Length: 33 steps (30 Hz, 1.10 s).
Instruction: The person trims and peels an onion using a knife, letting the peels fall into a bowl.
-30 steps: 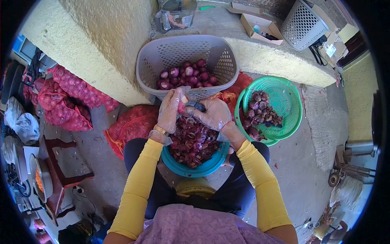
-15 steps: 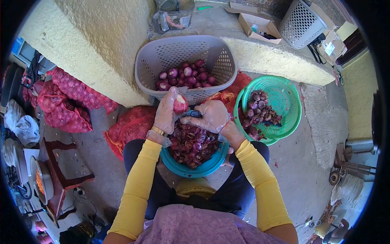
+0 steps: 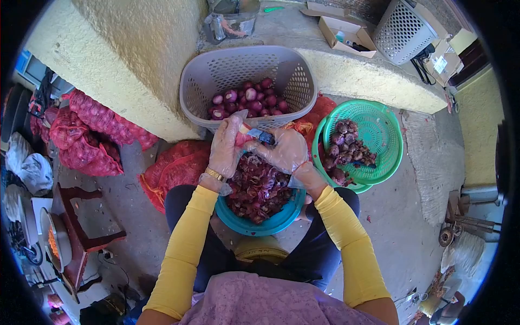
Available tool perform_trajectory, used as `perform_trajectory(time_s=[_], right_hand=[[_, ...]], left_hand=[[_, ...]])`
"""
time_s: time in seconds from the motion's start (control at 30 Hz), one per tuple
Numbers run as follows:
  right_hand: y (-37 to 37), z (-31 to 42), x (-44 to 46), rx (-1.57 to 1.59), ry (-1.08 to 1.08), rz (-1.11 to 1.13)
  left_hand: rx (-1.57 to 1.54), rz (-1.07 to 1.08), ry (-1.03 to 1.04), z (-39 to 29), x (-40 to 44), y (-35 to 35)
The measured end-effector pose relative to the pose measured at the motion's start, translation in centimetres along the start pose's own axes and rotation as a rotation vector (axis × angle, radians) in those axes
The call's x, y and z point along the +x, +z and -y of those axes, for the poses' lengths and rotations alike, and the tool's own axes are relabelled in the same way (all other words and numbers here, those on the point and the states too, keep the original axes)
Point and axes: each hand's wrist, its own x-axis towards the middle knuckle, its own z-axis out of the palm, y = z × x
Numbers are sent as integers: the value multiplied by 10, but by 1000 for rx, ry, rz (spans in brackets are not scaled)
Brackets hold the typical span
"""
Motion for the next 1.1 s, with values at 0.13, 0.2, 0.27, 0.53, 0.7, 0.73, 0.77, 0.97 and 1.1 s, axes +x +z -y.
perform_trajectory(time_s=[0.13,0.2,0.27,0.53,0.7,0.73,0.77,0.97,1.1], right_hand=[[-1,1,1,-31,37,15],[0,1,1,-32,45,32],[-4,5,0,-36,52,42],[-8,5,0,-5,78,111],[-17,8,2,53,63,218],[-15,5,2,54,63,217],[-11,1,2,77,-25,171],[-9,-2,0,-10,-191,180],[-6,4,-7,-198,-353,297]], left_hand=[[-64,-32,10,-5,-2,10],[-51,-1,23,-1,0,4],[-38,28,35,4,2,-3],[-100,20,36,10,6,-4],[-134,52,-7,7,4,-9],[-110,82,-19,7,5,-12],[-109,83,-19,9,5,-13],[-171,45,-139,-3,-4,2],[-181,63,-147,-7,-2,0]])
